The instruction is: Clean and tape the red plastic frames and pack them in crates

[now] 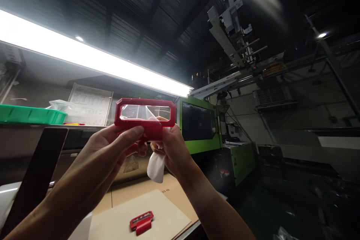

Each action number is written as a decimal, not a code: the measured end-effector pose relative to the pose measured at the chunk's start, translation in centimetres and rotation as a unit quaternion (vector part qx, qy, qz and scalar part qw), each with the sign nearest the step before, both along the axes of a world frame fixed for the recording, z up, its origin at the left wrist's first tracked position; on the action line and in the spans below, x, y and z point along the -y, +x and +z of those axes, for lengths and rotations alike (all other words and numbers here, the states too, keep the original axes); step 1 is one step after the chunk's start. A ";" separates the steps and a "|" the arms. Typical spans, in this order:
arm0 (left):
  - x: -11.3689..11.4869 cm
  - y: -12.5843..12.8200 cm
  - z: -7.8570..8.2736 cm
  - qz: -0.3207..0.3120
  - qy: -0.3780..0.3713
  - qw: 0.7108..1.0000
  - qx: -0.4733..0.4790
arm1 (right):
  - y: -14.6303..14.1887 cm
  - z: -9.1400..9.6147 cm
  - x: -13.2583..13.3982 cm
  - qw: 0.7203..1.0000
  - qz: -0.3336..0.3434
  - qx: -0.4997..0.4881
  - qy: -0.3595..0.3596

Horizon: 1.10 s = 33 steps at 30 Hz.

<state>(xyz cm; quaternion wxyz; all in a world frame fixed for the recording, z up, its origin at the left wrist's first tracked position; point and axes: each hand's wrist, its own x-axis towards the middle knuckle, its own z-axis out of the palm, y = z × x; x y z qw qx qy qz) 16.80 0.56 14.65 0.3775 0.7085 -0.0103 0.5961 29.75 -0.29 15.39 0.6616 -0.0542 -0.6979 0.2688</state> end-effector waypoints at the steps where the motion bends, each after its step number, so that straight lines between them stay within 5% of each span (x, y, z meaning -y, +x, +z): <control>1: 0.0 0.0 0.0 0.009 0.001 1.000 0.006 | 0.1 0.0 -0.1 1.000 -0.001 0.006 -0.005; 26: -0.2 0.0 -1.3 0.003 -0.043 0.999 0.003 | 0.7 -1.4 -1.8 0.998 -0.019 0.042 -0.037; 33: -1.3 -0.5 -3.0 0.031 -0.075 0.996 -0.028 | 1.2 -4.1 -2.4 0.985 -0.158 0.009 0.064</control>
